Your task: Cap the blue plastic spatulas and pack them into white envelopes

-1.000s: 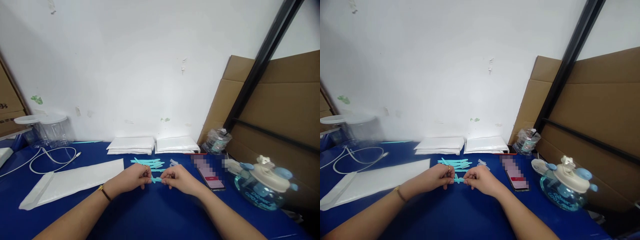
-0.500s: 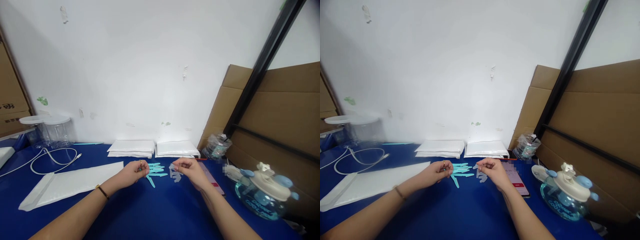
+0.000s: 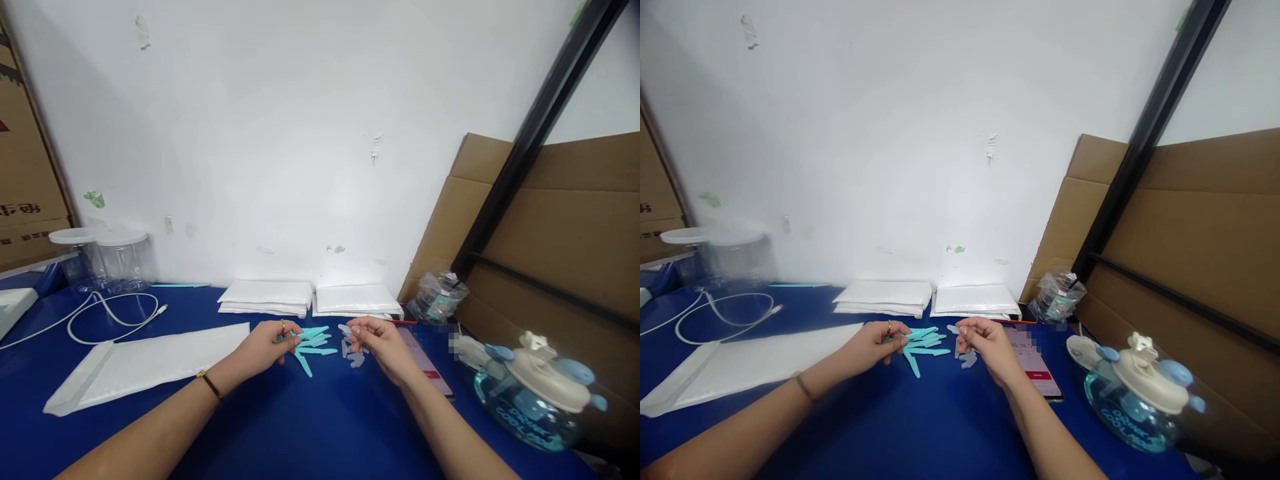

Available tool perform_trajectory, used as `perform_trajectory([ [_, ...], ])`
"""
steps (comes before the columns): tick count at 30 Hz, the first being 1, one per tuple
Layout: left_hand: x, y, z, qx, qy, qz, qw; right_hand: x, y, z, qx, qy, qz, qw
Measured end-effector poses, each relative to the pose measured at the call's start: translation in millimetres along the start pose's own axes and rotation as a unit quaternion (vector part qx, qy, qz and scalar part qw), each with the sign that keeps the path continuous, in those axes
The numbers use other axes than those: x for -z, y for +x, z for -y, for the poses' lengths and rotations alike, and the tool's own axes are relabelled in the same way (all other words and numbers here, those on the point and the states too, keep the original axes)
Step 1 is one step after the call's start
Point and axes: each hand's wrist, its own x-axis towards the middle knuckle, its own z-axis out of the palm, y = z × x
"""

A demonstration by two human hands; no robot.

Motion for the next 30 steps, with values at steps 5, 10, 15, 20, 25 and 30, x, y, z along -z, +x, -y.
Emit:
perform_trajectory([
  [5,0,-1,-4,-0.045,0.072,-0.039,0.996,-5,-1,-1,-0.021,-0.01,0.012,1.0],
  [10,0,0,-5,-0.042,0.074,-0.039,0.996,-9,-2,-3,0.013,-0.057,0.006,0.998],
  [15,-2,1,-3,-0.037,0.093,-0.023,0.995,-15,-4,-2,0.022,-0.074,0.01,0.997],
  [20,-7,-1,-3,-0.037,0.088,-0.011,0.995,-25,-7,-3,0.016,-0.089,0.033,0.995],
  [25,-14,-5,-5,-0.037,0.065,0.041,0.996,-20,-10,-1,-0.016,-0.146,0.111,0.983],
  [30,-10,-3,8,-0.126,0.172,0.042,0.976,-3,-13,2,-0.113,-0.261,0.242,0.928],
])
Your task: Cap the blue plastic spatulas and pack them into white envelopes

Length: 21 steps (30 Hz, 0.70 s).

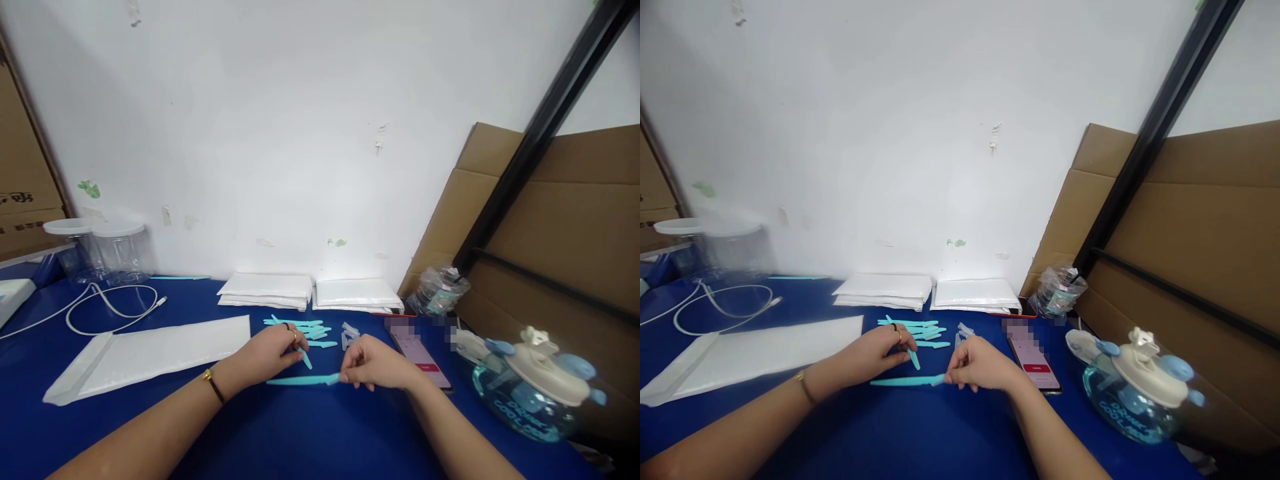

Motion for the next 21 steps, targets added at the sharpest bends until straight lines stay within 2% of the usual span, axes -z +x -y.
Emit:
perform_trajectory([
  [2,2,1,10,-0.005,0.07,-0.036,0.997,6,-3,-2,-0.001,-0.03,0.007,1.0],
  [3,2,1,15,-0.003,0.097,-0.042,0.994,10,-5,-2,0.009,-0.044,-0.011,0.999],
  [6,5,4,23,0.003,0.141,-0.036,0.989,23,-9,-6,0.046,-0.122,-0.12,0.984],
  [8,6,6,23,0.009,0.145,-0.035,0.989,31,-10,-10,0.058,-0.185,-0.165,0.967],
  [11,7,7,19,0.018,0.14,-0.034,0.989,33,-8,-16,0.071,-0.246,-0.157,0.954],
  [15,6,6,17,0.007,0.138,-0.049,0.989,25,-4,-16,0.081,-0.297,-0.138,0.941],
  [18,4,5,14,-0.006,0.127,-0.068,0.99,18,-4,-11,0.077,-0.302,-0.134,0.941],
  [21,5,3,4,0.013,0.089,-0.052,0.995,15,-5,-7,0.087,-0.275,-0.126,0.949],
])
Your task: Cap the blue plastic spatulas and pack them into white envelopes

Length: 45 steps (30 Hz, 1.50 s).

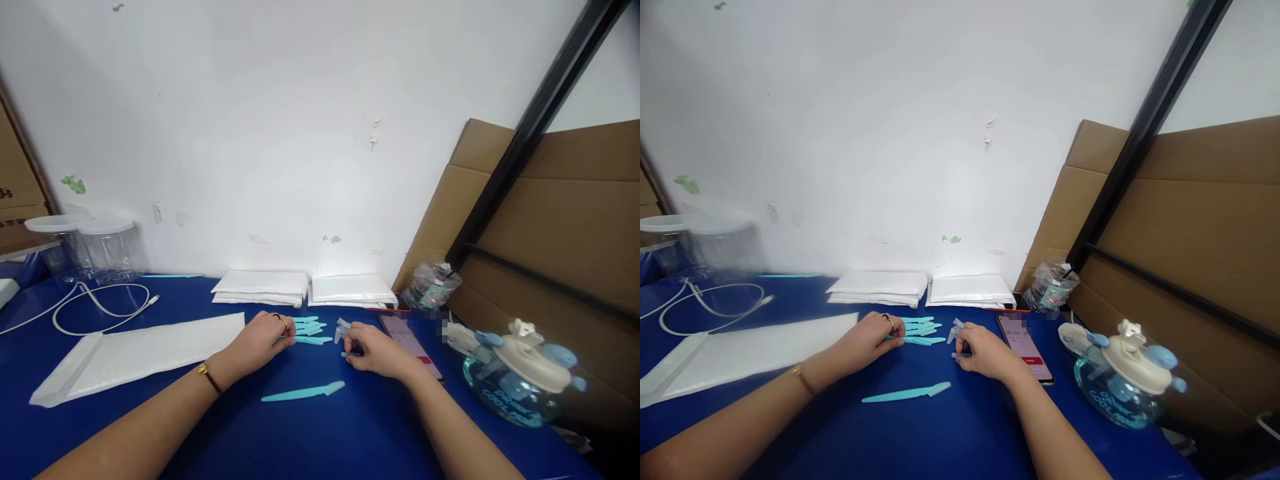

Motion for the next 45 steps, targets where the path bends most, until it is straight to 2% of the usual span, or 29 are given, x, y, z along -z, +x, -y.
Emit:
perform_trajectory([
  [5,6,-2,-17,0.081,-0.165,0.07,0.98,-3,1,-6,-0.039,0.135,0.004,0.99],
  [9,4,-1,-17,0.112,-0.254,0.099,0.956,-2,5,-5,-0.081,0.269,0.009,0.96],
  [14,-1,-1,-13,0.108,-0.251,0.092,0.958,-1,8,7,-0.088,0.357,-0.015,0.93],
  [23,-5,-1,-10,0.096,-0.248,0.088,0.96,-14,12,10,-0.081,0.344,-0.004,0.936],
  [27,-13,-1,-13,0.077,-0.215,0.09,0.969,-21,12,17,-0.065,0.345,0.029,0.936],
  [30,-16,-2,-17,0.067,-0.174,0.116,0.976,-24,10,19,-0.059,0.347,0.079,0.933],
  [32,-15,-3,-18,0.056,-0.139,0.117,0.982,-21,9,15,-0.057,0.329,0.102,0.937],
  [33,-13,-3,-17,0.047,-0.113,0.103,0.987,-19,9,11,-0.054,0.304,0.091,0.947],
  [36,-11,-2,-7,0.022,-0.009,0.027,0.999,-9,9,-5,-0.028,0.151,-0.023,0.988],
  [38,-11,-1,3,0.009,0.046,-0.001,0.999,-6,10,-14,-0.006,0.046,-0.084,0.995],
  [42,-16,3,16,-0.005,0.094,-0.007,0.996,-8,14,-17,0.034,-0.04,-0.072,0.996],
  [45,-17,5,16,-0.013,0.131,-0.01,0.991,-12,18,-12,0.057,-0.105,-0.056,0.991],
])
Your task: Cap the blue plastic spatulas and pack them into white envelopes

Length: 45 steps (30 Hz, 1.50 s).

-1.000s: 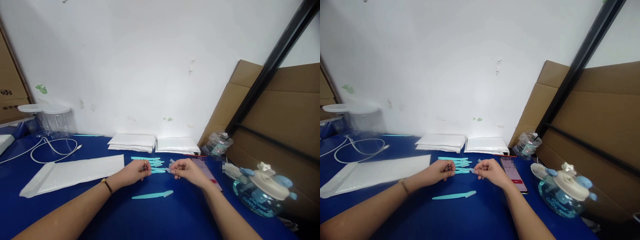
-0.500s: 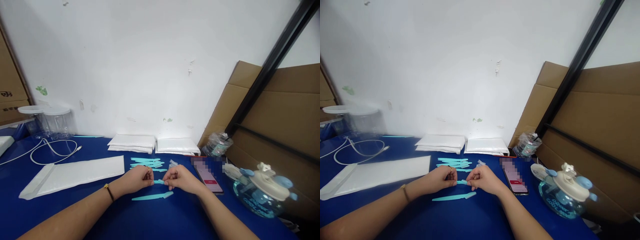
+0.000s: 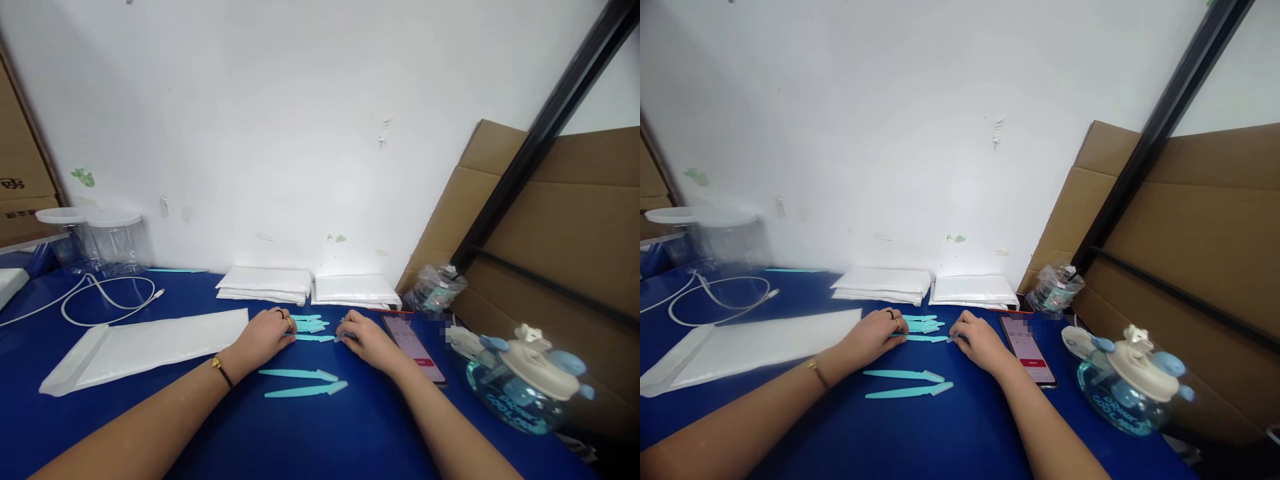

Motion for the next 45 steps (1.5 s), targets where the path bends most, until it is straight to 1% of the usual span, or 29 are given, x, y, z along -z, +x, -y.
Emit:
perform_trajectory([
  [4,4,2,-6,-0.011,0.08,-0.011,0.997,-3,5,7,0.025,-0.099,-0.004,0.995],
  [6,5,2,-8,-0.016,0.102,-0.011,0.995,-6,8,9,0.029,-0.14,-0.009,0.99],
  [8,5,2,-8,-0.023,0.106,-0.011,0.994,-10,10,10,0.031,-0.164,-0.016,0.986],
  [10,5,1,-8,-0.03,0.102,-0.015,0.994,-13,11,9,0.031,-0.156,-0.029,0.987],
  [12,4,0,-7,-0.029,0.088,-0.02,0.996,-14,12,7,0.02,-0.097,-0.052,0.994],
  [14,4,0,-6,-0.017,0.057,-0.026,0.998,-14,11,3,-0.018,0.019,-0.094,0.995],
  [15,5,0,-5,-0.006,0.035,-0.029,0.999,-13,11,1,-0.044,0.091,-0.12,0.988],
  [16,6,0,-5,0.005,0.008,-0.031,0.999,-11,10,-2,-0.069,0.169,-0.144,0.973],
  [17,7,0,-4,0.017,-0.02,-0.031,0.999,-9,9,-3,-0.09,0.246,-0.164,0.951],
  [20,10,-1,-3,0.05,-0.111,-0.029,0.992,-3,6,-5,-0.126,0.428,-0.183,0.876],
  [22,12,-1,-4,0.074,-0.166,-0.021,0.983,1,5,-2,-0.147,0.492,-0.188,0.837],
  [24,12,-2,-5,0.093,-0.207,-0.01,0.974,4,4,2,-0.164,0.513,-0.201,0.818],
  [26,12,-2,-6,0.104,-0.231,0.0,0.967,5,4,7,-0.168,0.513,-0.203,0.817],
  [29,12,-2,-7,0.109,-0.241,0.002,0.964,4,5,11,-0.162,0.505,-0.193,0.826],
  [35,14,-2,-8,0.096,-0.258,0.016,0.961,1,6,12,-0.158,0.489,-0.168,0.841],
  [41,17,-3,-9,0.098,-0.253,0.02,0.962,6,4,8,-0.174,0.465,-0.197,0.845],
  [45,18,-2,-12,0.101,-0.246,0.022,0.964,1,5,11,-0.167,0.467,-0.17,0.851],
])
